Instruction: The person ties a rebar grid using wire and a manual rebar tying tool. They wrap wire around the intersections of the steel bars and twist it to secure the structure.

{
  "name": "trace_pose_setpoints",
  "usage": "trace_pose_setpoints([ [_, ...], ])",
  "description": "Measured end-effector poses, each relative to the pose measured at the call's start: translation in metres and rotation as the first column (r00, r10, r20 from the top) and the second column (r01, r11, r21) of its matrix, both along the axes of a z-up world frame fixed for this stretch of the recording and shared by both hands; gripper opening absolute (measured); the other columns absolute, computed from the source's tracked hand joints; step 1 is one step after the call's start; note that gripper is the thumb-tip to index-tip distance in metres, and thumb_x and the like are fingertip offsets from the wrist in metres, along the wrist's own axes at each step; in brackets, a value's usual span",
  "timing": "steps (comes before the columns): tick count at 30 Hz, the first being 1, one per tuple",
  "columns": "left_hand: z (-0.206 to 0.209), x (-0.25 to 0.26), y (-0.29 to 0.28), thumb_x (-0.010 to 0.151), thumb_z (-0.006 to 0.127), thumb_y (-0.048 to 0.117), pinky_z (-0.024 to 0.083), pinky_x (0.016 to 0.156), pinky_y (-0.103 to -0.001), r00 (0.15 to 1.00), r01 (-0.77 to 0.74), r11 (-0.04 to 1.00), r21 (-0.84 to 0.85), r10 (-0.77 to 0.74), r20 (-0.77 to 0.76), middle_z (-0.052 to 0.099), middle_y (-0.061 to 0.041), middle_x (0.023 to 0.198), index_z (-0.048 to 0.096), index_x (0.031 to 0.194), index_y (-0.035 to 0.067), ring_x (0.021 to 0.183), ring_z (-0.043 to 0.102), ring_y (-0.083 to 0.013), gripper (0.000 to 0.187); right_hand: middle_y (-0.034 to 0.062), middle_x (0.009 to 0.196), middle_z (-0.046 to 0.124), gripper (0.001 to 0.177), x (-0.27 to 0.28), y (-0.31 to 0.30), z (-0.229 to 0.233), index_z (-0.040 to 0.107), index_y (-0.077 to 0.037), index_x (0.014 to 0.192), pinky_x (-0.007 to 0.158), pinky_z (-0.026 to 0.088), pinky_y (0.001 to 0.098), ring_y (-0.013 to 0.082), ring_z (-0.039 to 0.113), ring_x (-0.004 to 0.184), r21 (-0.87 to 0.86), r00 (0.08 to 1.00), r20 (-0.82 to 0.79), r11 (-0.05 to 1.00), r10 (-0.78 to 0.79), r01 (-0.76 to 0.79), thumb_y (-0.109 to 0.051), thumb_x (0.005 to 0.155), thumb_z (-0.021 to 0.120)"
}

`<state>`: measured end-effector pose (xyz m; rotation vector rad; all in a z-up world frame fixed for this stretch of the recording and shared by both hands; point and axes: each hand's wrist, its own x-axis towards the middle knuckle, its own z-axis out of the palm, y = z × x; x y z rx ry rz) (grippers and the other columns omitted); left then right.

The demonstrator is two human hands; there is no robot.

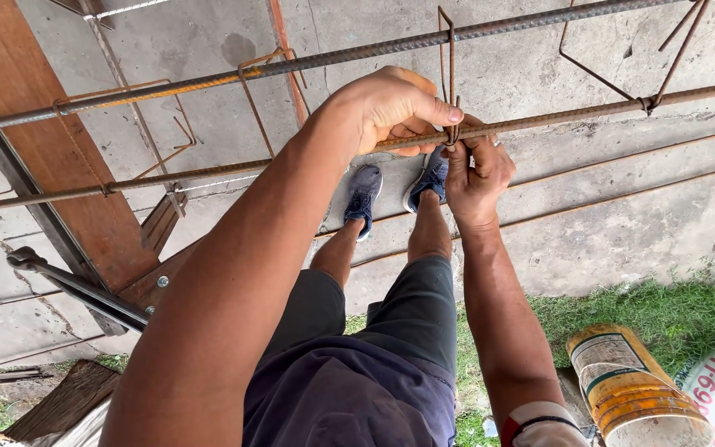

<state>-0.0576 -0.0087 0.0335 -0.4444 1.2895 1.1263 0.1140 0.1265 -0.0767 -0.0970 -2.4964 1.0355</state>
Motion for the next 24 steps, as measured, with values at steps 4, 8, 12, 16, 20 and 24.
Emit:
trace_pose_setpoints([
  [4,-0.002,-0.001,0.000,0.074,0.083,0.015,0.058,0.064,-0.029,1.000,-0.019,1.000,0.001,0.019,-0.007,0.077,-0.016,0.085,0.070,0.086,0.006,0.075,0.072,-0.0226,0.020,0.0038,0.093,0.073,0.011,-0.001,0.003,0.002,0.064,-0.007,0.103,0.066,0.047,0.0391,0.0273,0.064,0.071,-0.019,0.999,0.042,0.999,0.034,-0.033,-0.014,0.108,0.058],
  [8,0.004,0.001,0.002,0.070,0.085,0.014,0.061,0.070,-0.031,0.998,-0.054,0.995,-0.082,0.053,-0.025,0.078,-0.015,0.085,0.076,0.093,0.004,0.077,0.072,-0.0220,0.027,0.0100,0.110,0.074,0.024,0.002,0.004,0.004,0.065,-0.006,0.115,0.072,0.049,0.0413,0.0325,0.067,0.081,-0.036,0.995,0.083,0.998,0.054,-0.051,-0.028,0.106,0.063],
  [12,0.008,0.003,0.005,0.071,0.086,0.007,0.061,0.069,-0.030,0.997,-0.066,0.990,-0.125,0.060,-0.054,0.078,-0.011,0.086,0.077,0.093,0.004,0.078,0.071,-0.0198,0.024,0.0077,0.083,0.065,0.033,0.001,0.003,0.002,0.064,-0.005,0.100,0.066,0.043,0.0418,0.0301,0.059,0.072,-0.073,0.996,0.076,0.997,0.047,-0.041,-0.037,0.105,0.061],
  [16,0.004,0.006,0.008,0.062,0.090,0.014,0.042,0.079,-0.027,0.971,-0.080,0.985,-0.153,0.043,-0.234,0.067,-0.005,0.087,0.067,0.091,0.007,0.084,0.059,-0.0162,0.038,0.0085,0.083,0.070,0.032,-0.002,0.004,-0.004,0.068,-0.005,0.099,0.060,0.044,0.0392,0.0268,0.058,0.064,-0.038,1.000,0.005,0.999,-0.022,0.023,-0.037,0.102,0.067],
  [20,0.017,0.013,0.007,0.059,0.089,0.018,0.044,0.109,-0.033,0.953,-0.156,0.965,-0.212,0.090,-0.291,0.070,-0.007,0.136,0.065,0.129,0.007,0.128,0.063,-0.0218,0.075,0.0058,0.075,0.064,0.032,-0.001,-0.001,-0.006,0.064,-0.008,0.091,0.059,0.041,0.0388,0.0240,0.052,0.060,-0.053,0.998,0.017,0.996,-0.065,0.066,-0.037,0.103,0.065],
  [24,0.031,0.024,0.007,0.064,0.084,0.004,0.061,0.090,-0.029,0.929,-0.276,0.947,-0.166,0.219,-0.298,0.079,-0.012,0.106,0.062,0.132,0.004,0.093,0.076,-0.0218,0.072,0.0000,0.064,0.063,0.035,-0.004,-0.009,-0.004,0.058,-0.011,0.085,0.056,0.040,0.0369,0.0209,0.049,0.055,-0.068,0.995,0.007,0.993,-0.100,0.101,-0.039,0.105,0.060],
])
